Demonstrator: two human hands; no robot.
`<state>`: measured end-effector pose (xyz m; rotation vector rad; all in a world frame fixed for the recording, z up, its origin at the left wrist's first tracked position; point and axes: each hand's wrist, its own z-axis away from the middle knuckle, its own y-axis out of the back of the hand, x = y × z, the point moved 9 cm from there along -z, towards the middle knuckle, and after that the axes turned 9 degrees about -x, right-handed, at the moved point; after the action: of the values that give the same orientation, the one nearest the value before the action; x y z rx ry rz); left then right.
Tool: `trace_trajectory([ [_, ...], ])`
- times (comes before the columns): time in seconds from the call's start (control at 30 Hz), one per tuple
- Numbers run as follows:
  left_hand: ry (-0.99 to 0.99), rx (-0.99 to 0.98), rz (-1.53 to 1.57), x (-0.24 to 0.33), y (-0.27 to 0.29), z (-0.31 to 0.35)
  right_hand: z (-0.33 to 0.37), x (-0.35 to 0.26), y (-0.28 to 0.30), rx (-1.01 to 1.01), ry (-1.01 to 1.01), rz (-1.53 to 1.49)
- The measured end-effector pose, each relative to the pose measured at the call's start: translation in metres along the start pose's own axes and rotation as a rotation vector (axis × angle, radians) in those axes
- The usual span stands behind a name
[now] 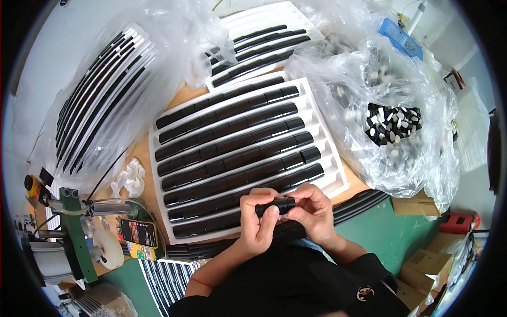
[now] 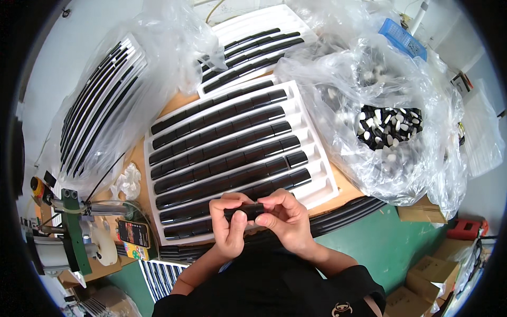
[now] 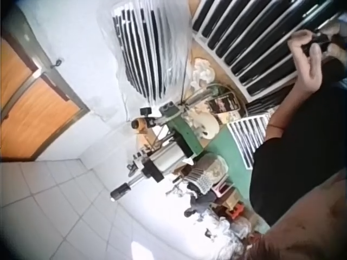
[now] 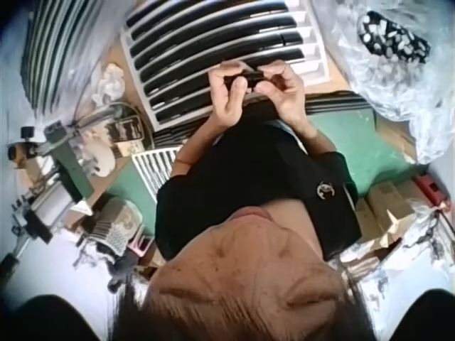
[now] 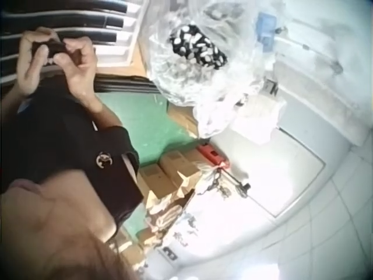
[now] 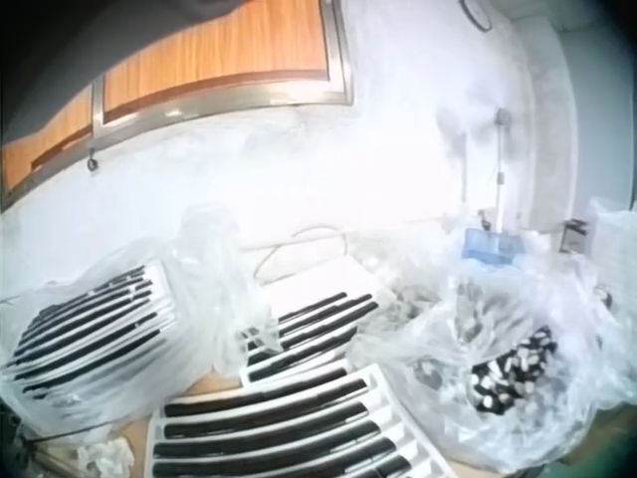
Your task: Attaching white caps to black plastic tubes and organizing them into a foam tray.
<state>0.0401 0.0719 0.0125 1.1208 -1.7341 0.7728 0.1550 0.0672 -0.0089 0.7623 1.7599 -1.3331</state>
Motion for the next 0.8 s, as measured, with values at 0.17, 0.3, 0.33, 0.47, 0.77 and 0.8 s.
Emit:
trace_trajectory([
  [0.17, -0.024, -0.005, -0.010, 0.007, 0.004, 0.000, -0.007, -0.012, -0.006, -0.092, -0.043, 0.138],
  [0.3, -0.056, -0.010, -0.012, 0.018, 0.006, -0.008, -0.014, -0.019, -0.012, -0.122, -0.071, 0.166],
  [0.33, -0.075, -0.001, -0.042, 0.020, 0.008, -0.009, -0.018, -0.018, -0.013, -0.123, -0.072, 0.151],
  [0.47, -0.094, 0.036, -0.010, 0.021, 0.017, -0.013, -0.027, -0.016, -0.018, -0.192, -0.066, 0.166],
  [0.77, 0.005, -0.148, -0.635, -0.001, 0.063, -0.117, -0.102, -0.023, 0.052, 0.146, -0.047, 0.240],
  [0.8, -0.020, -0.118, -0.715, -0.003, 0.072, -0.135, -0.108, -0.028, 0.070, 0.230, -0.014, 0.256],
])
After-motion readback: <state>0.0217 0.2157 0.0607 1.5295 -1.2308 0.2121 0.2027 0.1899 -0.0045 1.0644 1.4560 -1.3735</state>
